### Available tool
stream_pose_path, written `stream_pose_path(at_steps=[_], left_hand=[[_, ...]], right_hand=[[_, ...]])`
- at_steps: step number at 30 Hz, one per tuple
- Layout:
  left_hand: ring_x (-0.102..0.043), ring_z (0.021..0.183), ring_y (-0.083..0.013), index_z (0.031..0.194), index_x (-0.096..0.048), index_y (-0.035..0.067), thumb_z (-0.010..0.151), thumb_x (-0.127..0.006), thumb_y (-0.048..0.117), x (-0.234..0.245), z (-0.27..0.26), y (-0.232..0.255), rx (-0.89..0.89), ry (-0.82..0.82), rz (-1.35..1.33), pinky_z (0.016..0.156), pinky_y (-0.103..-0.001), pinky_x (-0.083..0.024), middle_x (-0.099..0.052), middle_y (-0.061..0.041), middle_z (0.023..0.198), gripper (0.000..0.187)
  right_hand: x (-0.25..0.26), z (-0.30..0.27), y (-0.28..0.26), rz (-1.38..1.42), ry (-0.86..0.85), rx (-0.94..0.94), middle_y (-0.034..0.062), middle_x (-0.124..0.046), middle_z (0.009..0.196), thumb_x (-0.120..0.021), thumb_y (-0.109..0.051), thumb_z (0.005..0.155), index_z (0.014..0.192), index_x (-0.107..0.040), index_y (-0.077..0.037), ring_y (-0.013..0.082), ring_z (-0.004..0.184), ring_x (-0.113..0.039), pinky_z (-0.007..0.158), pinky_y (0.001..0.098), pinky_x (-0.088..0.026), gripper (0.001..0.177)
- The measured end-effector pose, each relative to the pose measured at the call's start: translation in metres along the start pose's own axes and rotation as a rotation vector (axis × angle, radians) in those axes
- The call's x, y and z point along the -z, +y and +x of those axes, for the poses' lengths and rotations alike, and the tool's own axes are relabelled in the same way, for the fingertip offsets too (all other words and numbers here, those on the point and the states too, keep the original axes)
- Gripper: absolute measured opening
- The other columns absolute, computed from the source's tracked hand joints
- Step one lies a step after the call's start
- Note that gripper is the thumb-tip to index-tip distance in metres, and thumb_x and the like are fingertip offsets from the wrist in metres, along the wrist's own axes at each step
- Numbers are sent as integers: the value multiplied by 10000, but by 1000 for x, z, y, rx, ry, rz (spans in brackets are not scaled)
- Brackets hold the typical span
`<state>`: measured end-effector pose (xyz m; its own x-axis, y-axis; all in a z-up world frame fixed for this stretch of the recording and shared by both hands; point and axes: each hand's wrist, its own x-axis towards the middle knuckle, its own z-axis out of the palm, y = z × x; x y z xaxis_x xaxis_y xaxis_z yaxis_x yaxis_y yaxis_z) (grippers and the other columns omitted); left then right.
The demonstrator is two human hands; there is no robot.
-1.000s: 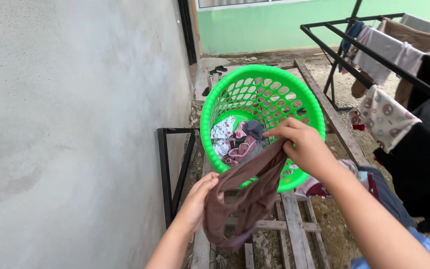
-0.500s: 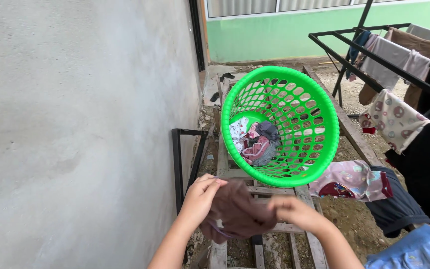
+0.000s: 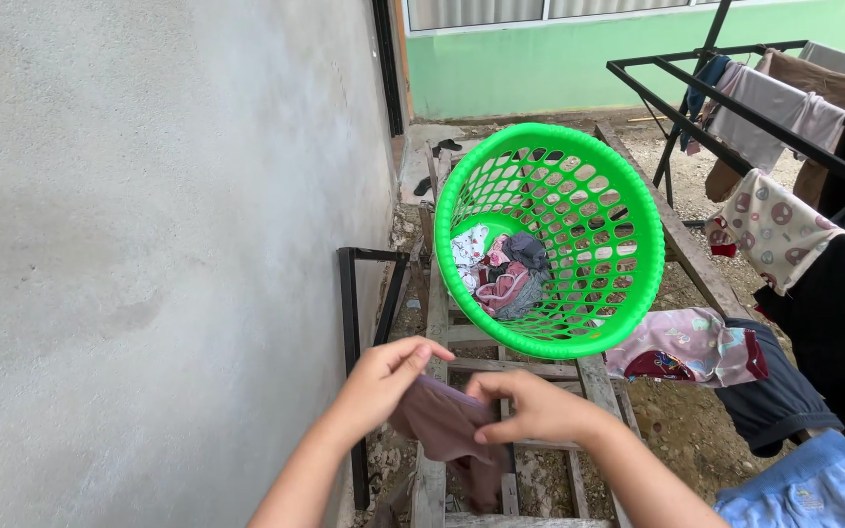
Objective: Sorting various items of laundry from a green plastic basket near a drying rack.
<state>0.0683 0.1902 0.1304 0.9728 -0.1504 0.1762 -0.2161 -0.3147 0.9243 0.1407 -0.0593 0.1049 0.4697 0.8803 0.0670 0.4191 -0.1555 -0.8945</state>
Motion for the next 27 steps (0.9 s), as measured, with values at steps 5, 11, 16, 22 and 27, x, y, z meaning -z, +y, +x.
stream_pose_path(at_steps=[5,11,16,22,27], left_hand=[[-634,896,-76,1038,-765,42,1022,-542,297,28,-11,-30,-96,100,29,830,-260,-513,-755,-6,931,339],[-651,690,-115,822,-748,54,969,-563,406,38,-27,-91,243,-2,68,717,-286,-545,-723,0,722,425],[-616,623,-246,720,-680,-30,1056,-539,562,15,-33,-103,537,-263,572,673,-351,-541,-641,-164,689,696],[-719,887,-336,963,-765,172,951,-598,346,-12,-20,-128,361,38,1046,801,-469,-550,-753,-109,918,242],[-712,1050,-257,1068,-777,194,927,-654,239,3,-11,-127,643,33,1215,979,-509,-486,-723,-58,1127,192]], right_hand=[[20,-27,0,46,-157,0,3,-713,1021,-796,-78,800,1075,-647,-28,90,1014,-623,971,276,-478,317],[45,-48,18,413,-38,-160,-20,-681,937,-732,-104,840,1075,-683,-29,99,905,-600,807,290,-483,251],[27,-38,-29,-229,4,-34,-9,-798,927,-753,-224,876,1008,-776,-59,116,906,-744,842,299,-548,213],[-20,-64,-68,-366,-344,309,52,-711,974,-680,-144,841,855,-701,-79,234,1057,-667,1052,484,-442,70],[-11,-75,-42,-527,-196,267,15,-697,1072,-712,-219,840,803,-690,-98,200,1164,-639,1142,641,-290,129]])
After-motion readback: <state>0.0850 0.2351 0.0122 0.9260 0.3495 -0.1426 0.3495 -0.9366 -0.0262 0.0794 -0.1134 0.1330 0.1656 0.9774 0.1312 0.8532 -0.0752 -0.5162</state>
